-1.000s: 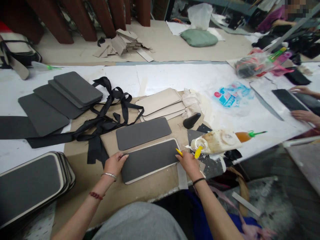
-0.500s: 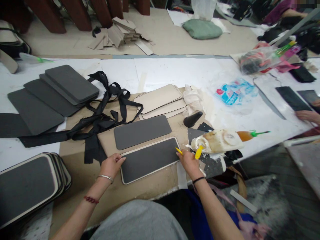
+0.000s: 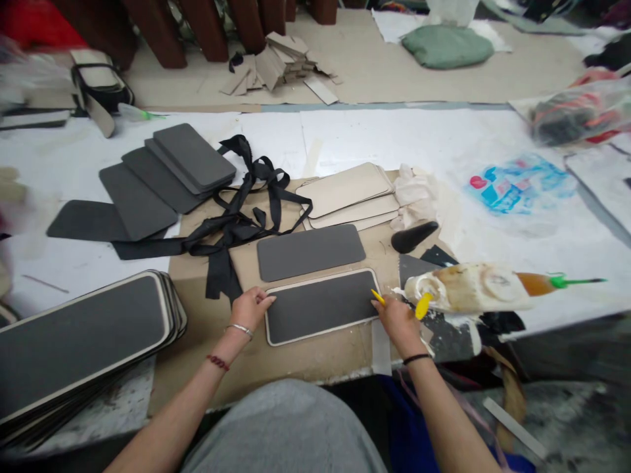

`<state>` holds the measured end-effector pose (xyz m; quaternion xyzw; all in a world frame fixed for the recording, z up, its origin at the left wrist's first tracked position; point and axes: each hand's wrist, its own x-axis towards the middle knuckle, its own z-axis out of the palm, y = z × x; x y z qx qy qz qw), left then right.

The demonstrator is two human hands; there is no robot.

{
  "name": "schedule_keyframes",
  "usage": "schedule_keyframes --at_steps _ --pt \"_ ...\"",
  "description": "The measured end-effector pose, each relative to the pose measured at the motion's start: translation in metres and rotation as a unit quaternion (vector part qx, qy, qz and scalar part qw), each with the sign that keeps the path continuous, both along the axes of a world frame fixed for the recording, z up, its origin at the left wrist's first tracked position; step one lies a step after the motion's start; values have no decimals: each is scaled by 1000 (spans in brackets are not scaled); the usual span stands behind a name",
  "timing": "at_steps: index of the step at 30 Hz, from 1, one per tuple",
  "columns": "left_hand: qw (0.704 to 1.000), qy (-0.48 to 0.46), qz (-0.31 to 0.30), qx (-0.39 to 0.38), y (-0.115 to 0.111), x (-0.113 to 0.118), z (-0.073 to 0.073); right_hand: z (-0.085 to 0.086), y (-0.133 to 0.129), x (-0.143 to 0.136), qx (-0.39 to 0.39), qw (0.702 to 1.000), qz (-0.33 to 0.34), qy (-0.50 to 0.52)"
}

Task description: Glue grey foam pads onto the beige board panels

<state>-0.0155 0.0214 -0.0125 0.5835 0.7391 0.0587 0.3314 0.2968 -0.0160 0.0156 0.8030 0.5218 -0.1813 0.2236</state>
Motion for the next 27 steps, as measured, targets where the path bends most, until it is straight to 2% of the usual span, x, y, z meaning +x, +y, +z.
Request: schedule_keyframes --at_steps 2,4,6,8,10,12,19,27 --pt "999 7 11 36 -7 -6 -1 -1 0 0 -3 1000 7 2" --pt "993 6 -9 120 -18 -13 -2 -2 -1 1 1 1000 12 5" --pt "971 -6 -79 227 -33 -20 -4 -5 -2 3 7 1000 17 8" --pt "937 -19 -181 299 -49 -26 -7 -7 -3 4 12 1000 22 11" --pt "909 -14 -268 319 -61 -30 -11 -7 -3 4 16 1000 23 9" --pt "896 4 -315 314 -70 -32 -17 -5 -2 2 16 1000 20 6" --pt "890 20 -320 324 -74 -35 -32 3 -3 -7 23 999 25 -2" --pt "881 28 -319 347 -73 -35 -34 -1 -2 -7 28 1000 15 -2"
